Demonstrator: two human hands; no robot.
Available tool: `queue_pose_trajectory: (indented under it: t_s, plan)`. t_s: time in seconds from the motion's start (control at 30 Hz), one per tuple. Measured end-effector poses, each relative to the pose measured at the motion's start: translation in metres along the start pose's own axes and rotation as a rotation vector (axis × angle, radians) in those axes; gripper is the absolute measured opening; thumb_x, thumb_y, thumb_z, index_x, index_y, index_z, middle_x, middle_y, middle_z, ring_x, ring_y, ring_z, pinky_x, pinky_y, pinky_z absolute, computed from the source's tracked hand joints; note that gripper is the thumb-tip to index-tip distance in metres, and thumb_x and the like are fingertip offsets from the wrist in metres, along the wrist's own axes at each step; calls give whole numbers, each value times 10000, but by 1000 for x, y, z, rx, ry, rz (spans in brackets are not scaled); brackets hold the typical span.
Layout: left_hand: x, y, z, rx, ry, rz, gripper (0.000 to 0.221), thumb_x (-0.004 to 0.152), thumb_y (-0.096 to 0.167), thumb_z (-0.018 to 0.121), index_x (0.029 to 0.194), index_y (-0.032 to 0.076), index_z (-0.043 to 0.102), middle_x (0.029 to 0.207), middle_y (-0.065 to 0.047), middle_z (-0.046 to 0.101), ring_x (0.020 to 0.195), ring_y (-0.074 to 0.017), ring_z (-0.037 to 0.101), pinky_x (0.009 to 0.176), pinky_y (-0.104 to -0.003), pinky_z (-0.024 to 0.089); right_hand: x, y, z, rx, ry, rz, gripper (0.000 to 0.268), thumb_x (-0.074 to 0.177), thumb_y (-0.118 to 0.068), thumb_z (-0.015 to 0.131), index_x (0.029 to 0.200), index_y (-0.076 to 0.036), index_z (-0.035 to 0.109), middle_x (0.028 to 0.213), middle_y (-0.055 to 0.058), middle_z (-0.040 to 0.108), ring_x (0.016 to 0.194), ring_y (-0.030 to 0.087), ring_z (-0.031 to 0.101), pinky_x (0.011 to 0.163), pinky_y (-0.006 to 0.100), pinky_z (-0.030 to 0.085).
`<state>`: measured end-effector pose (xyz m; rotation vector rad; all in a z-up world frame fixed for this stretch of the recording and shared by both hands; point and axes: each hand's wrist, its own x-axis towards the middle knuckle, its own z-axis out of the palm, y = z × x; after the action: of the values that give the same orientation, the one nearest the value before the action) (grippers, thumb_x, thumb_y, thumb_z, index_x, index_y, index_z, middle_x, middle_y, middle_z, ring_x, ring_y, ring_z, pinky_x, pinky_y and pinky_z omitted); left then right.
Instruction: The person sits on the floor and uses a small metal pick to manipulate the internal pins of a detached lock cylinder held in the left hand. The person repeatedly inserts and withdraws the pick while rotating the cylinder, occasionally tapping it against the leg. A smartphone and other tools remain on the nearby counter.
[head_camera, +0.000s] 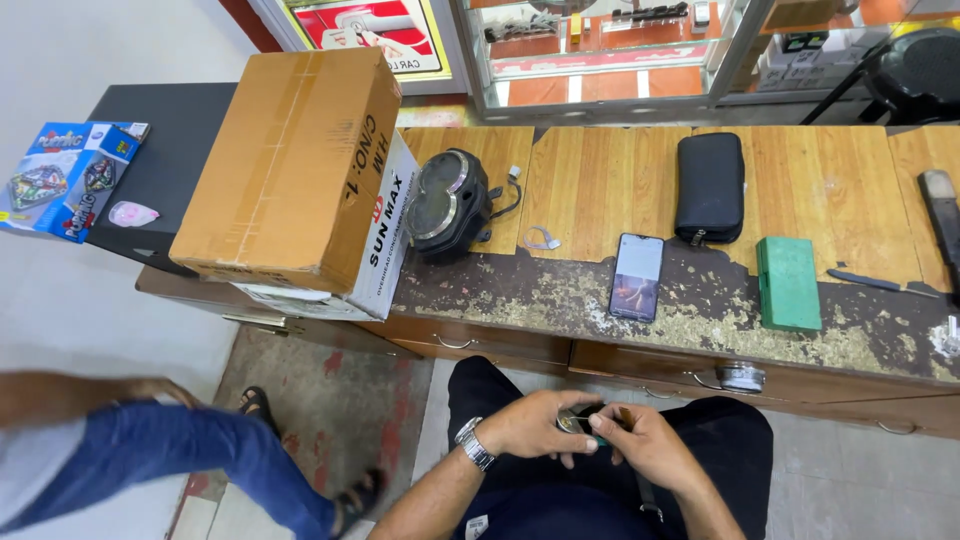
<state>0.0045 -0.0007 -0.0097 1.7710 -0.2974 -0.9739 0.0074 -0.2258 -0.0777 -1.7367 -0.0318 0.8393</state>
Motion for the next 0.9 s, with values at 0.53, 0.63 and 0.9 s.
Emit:
queue_pose_trajectory:
  t_s: [0.53, 0.63, 0.9]
  plan:
    - [21, -53, 19, -144, 329, -37, 301, 863, 257, 769, 691, 221, 525, 600, 119, 466, 566, -33, 393, 535, -242, 323, 3, -11, 8, -93, 1, 15, 375, 985, -400, 643, 734, -130, 708, 558, 13, 614, 529, 132, 673, 621, 296, 479]
    - [19, -46, 19, -180, 277, -15, 303, 883, 229, 746, 709, 235, 499, 621, 128, 464, 575, -29, 389, 534, -238, 315, 1, -11, 6, -91, -25, 29, 373, 994, -394, 625, 775, -116, 741, 599, 2, 610, 534, 139, 684, 615, 288, 475]
    - [16, -29, 16, 1, 285, -29, 274, 942, 300, 735, 772, 212, 539, 611, 107, 492, 523, -49, 401, 465, -256, 318, -3, -14, 3, -78, 11, 74, 350, 978, -380, 643, 820, -108, 796, 666, 1, 641, 545, 146, 674, 610, 281, 526]
